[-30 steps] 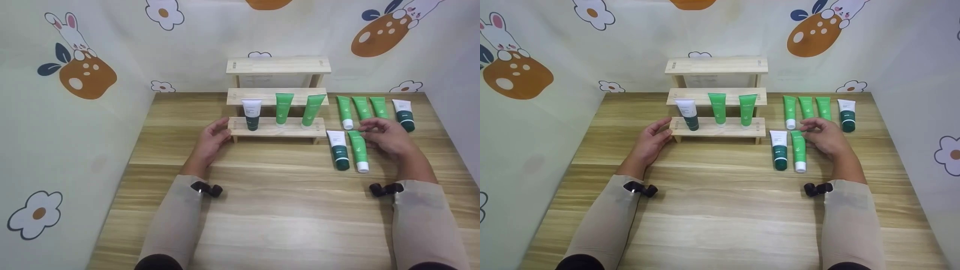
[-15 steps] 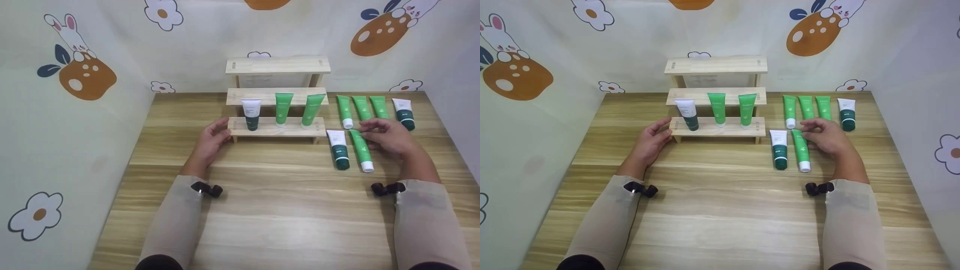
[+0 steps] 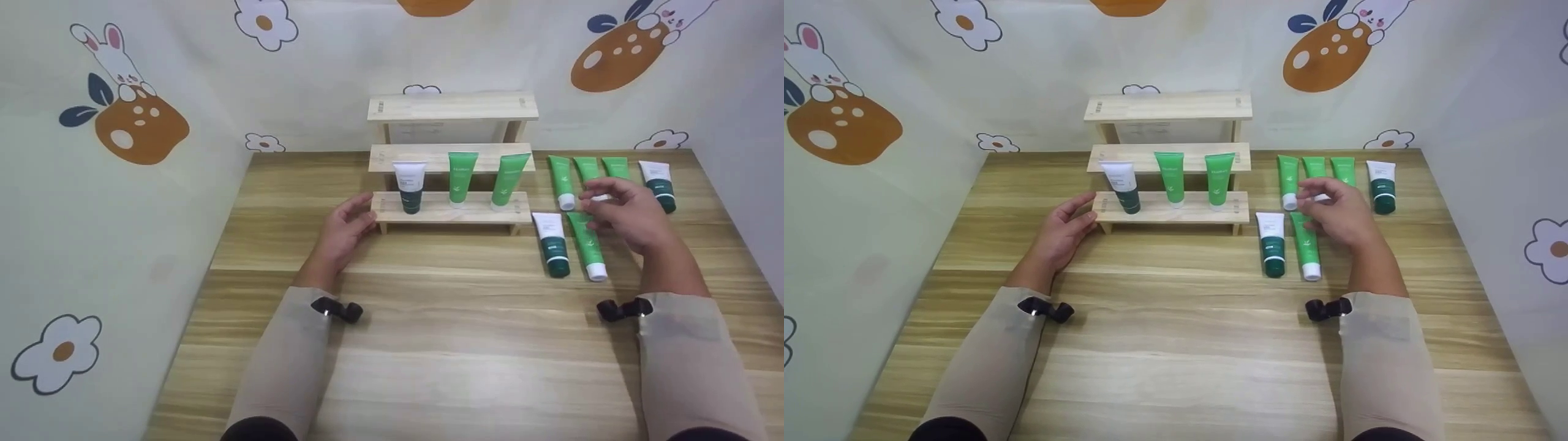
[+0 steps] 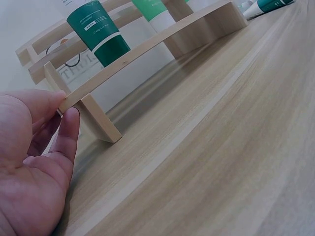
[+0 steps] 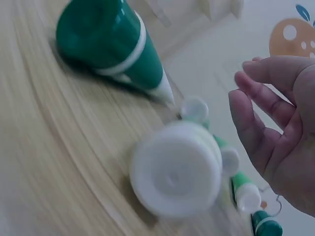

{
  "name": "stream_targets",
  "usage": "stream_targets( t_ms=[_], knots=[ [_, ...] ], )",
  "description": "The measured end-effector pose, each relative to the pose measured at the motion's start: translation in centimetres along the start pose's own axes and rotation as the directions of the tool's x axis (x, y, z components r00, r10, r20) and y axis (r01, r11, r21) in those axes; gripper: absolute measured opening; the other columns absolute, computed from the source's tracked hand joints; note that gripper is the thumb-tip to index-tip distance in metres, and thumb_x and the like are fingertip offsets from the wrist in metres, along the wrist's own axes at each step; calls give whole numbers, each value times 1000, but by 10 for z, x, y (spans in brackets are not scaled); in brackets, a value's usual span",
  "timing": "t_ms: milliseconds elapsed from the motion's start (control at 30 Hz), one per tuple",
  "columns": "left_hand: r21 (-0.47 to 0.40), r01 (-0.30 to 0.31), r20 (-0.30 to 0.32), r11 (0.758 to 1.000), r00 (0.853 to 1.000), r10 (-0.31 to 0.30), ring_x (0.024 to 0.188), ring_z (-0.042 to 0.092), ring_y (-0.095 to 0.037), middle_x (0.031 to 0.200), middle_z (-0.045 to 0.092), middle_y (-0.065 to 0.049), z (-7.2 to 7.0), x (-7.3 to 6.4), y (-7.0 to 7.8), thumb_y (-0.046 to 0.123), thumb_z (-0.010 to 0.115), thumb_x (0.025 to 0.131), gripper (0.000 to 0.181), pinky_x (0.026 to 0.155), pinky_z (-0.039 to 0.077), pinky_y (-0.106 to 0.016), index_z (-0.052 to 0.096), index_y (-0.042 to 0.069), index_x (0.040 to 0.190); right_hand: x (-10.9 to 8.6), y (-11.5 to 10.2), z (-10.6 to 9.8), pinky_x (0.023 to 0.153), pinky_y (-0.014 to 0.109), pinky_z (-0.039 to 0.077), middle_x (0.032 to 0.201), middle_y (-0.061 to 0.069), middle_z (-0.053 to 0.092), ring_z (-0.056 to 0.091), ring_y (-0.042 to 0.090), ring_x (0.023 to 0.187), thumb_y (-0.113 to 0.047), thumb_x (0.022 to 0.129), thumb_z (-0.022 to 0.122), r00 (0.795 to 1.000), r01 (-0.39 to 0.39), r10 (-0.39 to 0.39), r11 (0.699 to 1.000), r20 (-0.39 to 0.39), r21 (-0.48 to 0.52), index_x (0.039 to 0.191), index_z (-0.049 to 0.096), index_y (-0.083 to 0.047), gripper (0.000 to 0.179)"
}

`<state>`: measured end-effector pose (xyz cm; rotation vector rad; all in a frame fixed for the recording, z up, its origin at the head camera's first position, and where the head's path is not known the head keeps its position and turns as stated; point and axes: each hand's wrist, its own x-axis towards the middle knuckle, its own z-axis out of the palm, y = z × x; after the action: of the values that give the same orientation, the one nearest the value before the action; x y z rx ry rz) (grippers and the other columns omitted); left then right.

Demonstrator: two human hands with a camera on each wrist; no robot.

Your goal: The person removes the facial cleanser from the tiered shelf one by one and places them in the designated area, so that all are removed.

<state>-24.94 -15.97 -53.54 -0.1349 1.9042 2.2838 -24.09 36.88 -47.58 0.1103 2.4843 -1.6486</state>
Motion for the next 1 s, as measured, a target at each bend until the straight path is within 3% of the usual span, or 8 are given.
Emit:
stream_targets(
  t_ms=[200,433,667,1000],
  knots=[
    [17,-13,-1,1000,1000,13,111,70,-17,152,57,-15,-1,0,0,0,69,100,52,100,63,-28,59,7,150,-1,-23,31,86,24,66,119,-2,70,75,11,101,-6,97,77,995,101,-101,974,-9,203,141,64,-14,46],
    [40,-25,2,999,1000,25,111,69,-17,153,56,-14,0,-1,1,1,69,100,52,102,62,-29,59,8,150,-3,-46,54,88,22,65,121,-1,71,75,13,107,-7,98,77,984,174,-180,957,1,233,141,63,-17,46],
    [5,18,-5,1000,1000,-18,110,70,-14,156,55,-11,0,-1,-1,2,69,101,51,99,63,-26,59,10,151,-1,-63,69,90,22,65,118,7,71,74,21,108,5,94,77,949,290,-314,858,-13,424,139,62,-5,48],
    [4,3,-1,1000,1000,-3,111,69,-16,156,55,-10,-1,1,-2,1,69,101,50,100,63,-28,60,9,150,1,-83,83,95,21,63,126,6,69,69,27,120,-4,95,79,945,320,-320,871,-63,374,141,62,-5,49]
  ],
)
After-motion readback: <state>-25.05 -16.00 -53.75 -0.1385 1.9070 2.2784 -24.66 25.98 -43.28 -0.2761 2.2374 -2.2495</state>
